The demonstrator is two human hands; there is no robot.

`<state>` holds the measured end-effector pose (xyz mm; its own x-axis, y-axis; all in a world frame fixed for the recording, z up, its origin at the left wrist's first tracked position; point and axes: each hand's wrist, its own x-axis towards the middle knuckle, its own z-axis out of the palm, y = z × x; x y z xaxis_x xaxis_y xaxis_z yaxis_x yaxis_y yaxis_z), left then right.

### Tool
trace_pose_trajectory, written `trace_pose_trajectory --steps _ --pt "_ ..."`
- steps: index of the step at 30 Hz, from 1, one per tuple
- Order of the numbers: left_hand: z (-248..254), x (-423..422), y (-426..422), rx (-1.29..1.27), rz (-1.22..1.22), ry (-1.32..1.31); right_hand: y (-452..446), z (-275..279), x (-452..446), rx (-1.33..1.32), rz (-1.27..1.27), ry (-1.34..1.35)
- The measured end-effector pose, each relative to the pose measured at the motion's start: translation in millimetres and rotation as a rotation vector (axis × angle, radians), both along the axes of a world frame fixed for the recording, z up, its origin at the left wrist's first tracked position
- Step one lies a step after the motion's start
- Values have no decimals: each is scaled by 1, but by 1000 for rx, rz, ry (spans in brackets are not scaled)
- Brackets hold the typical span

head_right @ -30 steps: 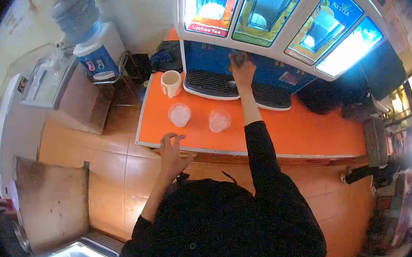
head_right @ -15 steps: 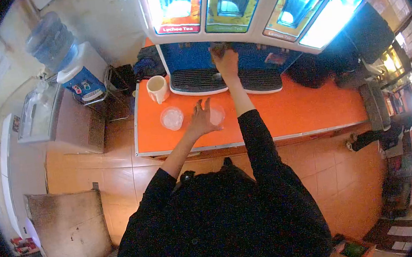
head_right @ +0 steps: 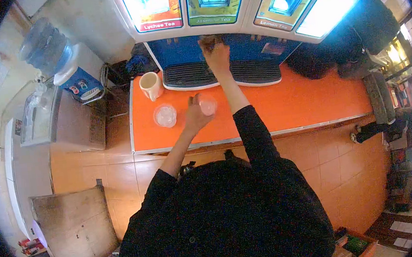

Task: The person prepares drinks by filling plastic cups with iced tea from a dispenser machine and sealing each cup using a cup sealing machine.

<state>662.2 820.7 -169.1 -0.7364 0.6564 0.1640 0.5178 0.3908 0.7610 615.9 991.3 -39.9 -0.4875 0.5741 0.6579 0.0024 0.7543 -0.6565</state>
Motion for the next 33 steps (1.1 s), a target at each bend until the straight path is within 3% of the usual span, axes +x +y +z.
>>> trace_pose_trajectory --steps 2,4,8,10,14,19,22,33 --pt "8 -11 2 48 4 70 5 -5 -2 -67 43 -4" --pt "26 -23 3 147 111 372 9 -9 -5 96 -14 0" --pt "64 -54 -1 121 100 380 9 -9 -7 87 -31 30" --pt "83 -64 -4 175 169 284 5 -3 -1 -17 56 41" --pt "104 -86 -5 261 215 151 6 -6 -5 -31 -24 5" --pt "115 -99 -5 514 217 131 9 -11 -6 -97 29 -43" --pt "118 -103 -2 549 226 131 8 -13 -6 33 -22 32" --pt "125 -102 11 575 140 82 -5 -7 28 -12 87 -55"
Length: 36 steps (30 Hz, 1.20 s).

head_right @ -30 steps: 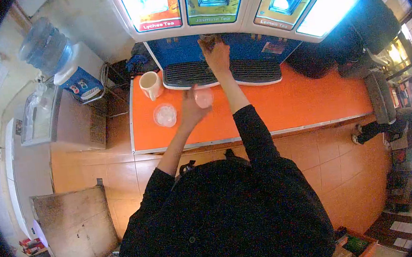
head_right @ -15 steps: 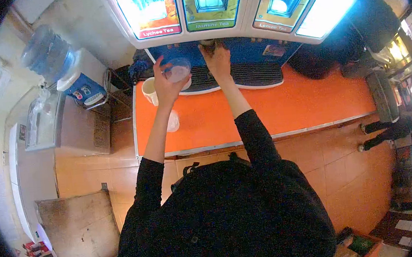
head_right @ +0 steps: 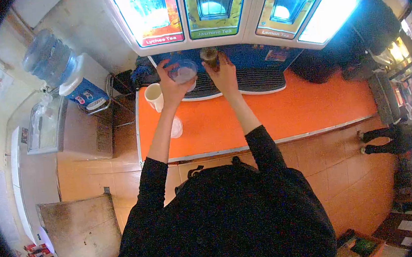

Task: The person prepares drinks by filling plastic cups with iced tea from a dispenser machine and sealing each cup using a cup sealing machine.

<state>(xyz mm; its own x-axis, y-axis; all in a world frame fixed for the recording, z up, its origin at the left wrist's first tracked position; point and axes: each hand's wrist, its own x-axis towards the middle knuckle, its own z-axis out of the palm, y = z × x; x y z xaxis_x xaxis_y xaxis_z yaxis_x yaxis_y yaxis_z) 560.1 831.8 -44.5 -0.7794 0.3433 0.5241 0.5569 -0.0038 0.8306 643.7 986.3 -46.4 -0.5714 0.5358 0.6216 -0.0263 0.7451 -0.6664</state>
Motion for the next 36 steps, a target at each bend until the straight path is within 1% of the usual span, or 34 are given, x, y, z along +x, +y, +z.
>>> trace_pose_trajectory --steps 1,2,4,5,7,8,10,11,13,14,16,17,19,23,25,29,31,32,34,35,36 --pt "-1 -1 1 -9 -37 -24 -1 2 6 -14 41 -58" --pt "-3 -2 1 -9 -38 -23 0 3 10 -14 40 -56" --pt "-4 -1 0 -85 -89 -30 3 5 17 134 26 -187" --pt "-5 0 1 -85 -93 -31 5 6 22 134 22 -188" --pt "-7 3 2 -89 -128 4 4 23 33 270 84 -288" --pt "-7 4 2 -88 -130 4 4 28 36 270 81 -288" --pt "-3 11 1 -126 -152 20 5 34 42 503 35 -333" --pt "-1 14 1 -126 -152 20 7 38 44 503 33 -333" --pt "1 20 1 -107 -217 -25 9 43 48 608 99 -343" --pt "2 22 1 -108 -218 -24 10 44 49 607 98 -343" --pt "2 27 1 -126 -225 -56 9 46 52 772 85 -288" --pt "2 30 0 -127 -225 -57 9 46 54 771 86 -288" --pt "2 35 1 -115 -235 -111 8 50 57 906 78 -270" --pt "-5 39 4 -79 -225 -116 5 51 61 962 77 -272" --pt "-5 41 3 -47 -190 -68 3 51 61 1018 48 -229" --pt "-1 43 -7 -66 -159 -60 -1 41 61 969 24 -173" --pt "-4 41 -12 -43 -156 -69 -3 32 55 723 -6 -143" --pt "-5 41 -15 -44 -149 -69 -5 27 53 723 1 -139" --pt "0 39 -23 -56 -92 -53 -10 20 44 341 17 -191" --pt "2 34 -27 -56 -95 -44 -7 14 31 341 13 -182" --pt "2 32 -34 -29 -97 -54 -4 2 19 201 55 -225"
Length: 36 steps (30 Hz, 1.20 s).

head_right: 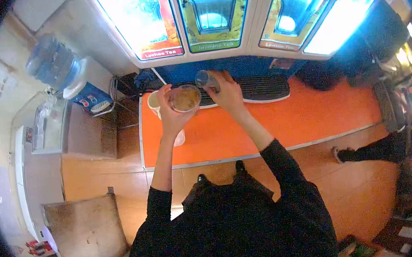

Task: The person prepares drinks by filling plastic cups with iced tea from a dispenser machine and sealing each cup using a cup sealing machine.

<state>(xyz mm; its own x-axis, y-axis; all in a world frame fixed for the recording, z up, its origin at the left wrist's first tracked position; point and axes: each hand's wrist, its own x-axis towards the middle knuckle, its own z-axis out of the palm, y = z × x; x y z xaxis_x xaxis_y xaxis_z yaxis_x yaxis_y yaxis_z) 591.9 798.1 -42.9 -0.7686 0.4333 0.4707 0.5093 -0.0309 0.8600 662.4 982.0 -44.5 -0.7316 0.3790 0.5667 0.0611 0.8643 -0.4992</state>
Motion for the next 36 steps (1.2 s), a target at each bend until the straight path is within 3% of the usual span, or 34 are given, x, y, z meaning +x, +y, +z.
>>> trace_pose_trajectory --steps 4,9,11,15,17,19,20,22,24,25,26,27,28,29,31,32,33,34,36 --pt "15 -8 -27 9 -13 120 -5 -28 -39 -461 95 -29" --pt "26 -14 -58 -37 -145 9 -12 -65 -64 -513 -30 -108" --pt "36 -6 -65 -88 -191 43 -12 -94 -69 -472 -82 -55" --pt "46 29 -69 -192 -242 153 -25 -92 -20 -312 -259 125" --pt "46 62 -61 -181 -287 314 -34 -90 45 -321 -267 269" --pt "40 103 -47 -189 -407 224 -53 -80 143 -365 -347 293" --pt "36 125 -39 -194 -463 176 -65 -95 200 -621 -347 210" --pt "25 172 -21 -278 -435 742 -86 -114 324 -622 -511 187" --pt "7 244 7 -186 -623 457 -119 -128 461 -622 -757 288" --pt "-6 275 16 -155 -723 462 -140 -147 523 -699 -873 393" --pt "-19 308 29 -148 -766 466 -154 -175 591 -636 -1101 330" --pt "-29 351 41 -147 -791 462 -174 -175 653 -626 -1295 324" --pt "-26 410 50 -147 -897 212 -196 -174 714 -630 -1482 324" --pt "-28 457 66 -133 -943 210 -208 -145 773 -668 -1640 410" --pt "-40 541 91 -253 -1123 197 -222 -148 885 -441 -1944 400" --pt "-51 579 109 -354 -1230 -344 -225 -138 921 -327 -1964 555" --pt "-62 616 127 -392 -1154 -912 -221 -121 966 -202 -1971 719" --pt "-65 663 141 -418 -1277 -932 -218 -86 1007 -174 -2037 683" --pt "-27 770 146 -392 -1477 -261 -211 -49 1097 -35 -2130 693"
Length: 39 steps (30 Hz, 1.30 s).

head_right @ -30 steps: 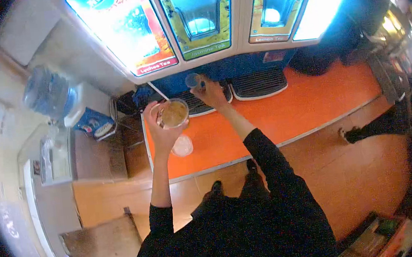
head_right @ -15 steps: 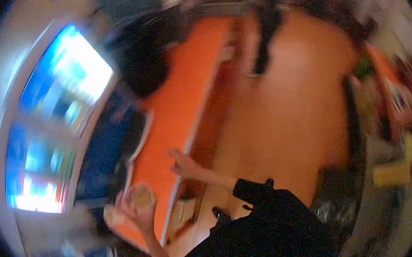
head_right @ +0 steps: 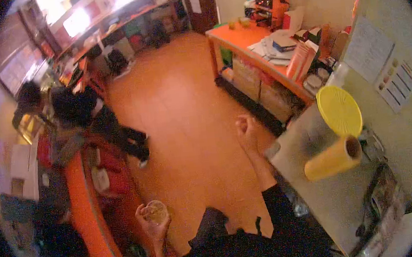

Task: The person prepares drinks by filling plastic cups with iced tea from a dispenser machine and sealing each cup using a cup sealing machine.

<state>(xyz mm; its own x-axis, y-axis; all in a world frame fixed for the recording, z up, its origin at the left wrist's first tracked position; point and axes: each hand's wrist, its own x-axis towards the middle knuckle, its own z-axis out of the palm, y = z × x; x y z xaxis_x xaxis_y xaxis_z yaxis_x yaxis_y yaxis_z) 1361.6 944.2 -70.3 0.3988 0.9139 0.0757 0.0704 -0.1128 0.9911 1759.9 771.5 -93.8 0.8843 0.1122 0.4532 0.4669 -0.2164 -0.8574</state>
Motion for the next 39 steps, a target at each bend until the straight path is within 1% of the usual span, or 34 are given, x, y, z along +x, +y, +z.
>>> trace_pose_trajectory --steps 1,2,3,4,6,8,9,11,13,15,16,18,19,21,22,23,25,26,27,29,31,33,35,36,38,39 --pt "19 54 3 241 -47 150 2 3 53 57 -56 -48" --pt "-7 101 30 487 -133 265 4 6 107 98 -123 -120" --pt "-13 143 44 614 -187 322 5 10 158 135 -188 -189" --pt "-19 185 58 744 -235 370 6 27 200 116 -263 -227" --pt "5 284 73 524 -483 225 12 59 284 108 -359 -287" --pt "8 394 107 563 -550 179 19 87 373 194 -411 -156" --pt "1 444 119 567 -609 171 27 101 413 191 -433 -162" --pt "-12 537 134 575 -746 175 39 124 499 165 -454 -329" --pt "2 621 142 600 -853 171 44 139 581 86 -419 -288" --pt "25 714 140 584 -882 96 44 137 689 20 -425 -407" --pt "20 762 144 597 -904 88 47 151 719 24 -451 -411" --pt "-5 864 151 850 -947 -5 58 172 785 -115 -607 -650" --pt "-6 905 148 862 -953 -13 61 178 821 -108 -620 -655" --pt "-10 988 140 816 -869 18 64 189 895 -234 -779 -758" --pt "-19 1035 138 975 -867 -110 62 194 932 -281 -815 -810" --pt "-29 1072 136 977 -870 -108 59 195 964 -280 -817 -808" --pt "-31 1125 132 723 -998 107 48 191 1022 -95 -624 -734" --pt "-25 1146 130 673 -1063 87 55 219 1015 67 -689 -921" --pt "-26 1170 129 661 -1077 94 50 230 1023 53 -694 -909" --pt "-35 1213 124 666 -1118 135 39 243 1048 86 -826 -831" --pt "-51 1248 121 659 -1128 130 21 283 1103 295 -833 -911" --pt "-57 1269 117 662 -1134 112 -14 344 1131 110 -992 -856" --pt "-51 1284 113 607 -1122 205 -56 380 1185 63 -977 -575" --pt "-50 1291 112 594 -1128 205 -83 387 1215 50 -977 -573" --pt "-52 1299 115 634 -1141 192 -132 389 1256 -163 -1005 -190" --pt "-53 1301 118 614 -1156 201 -151 372 1270 -298 -1082 -220"
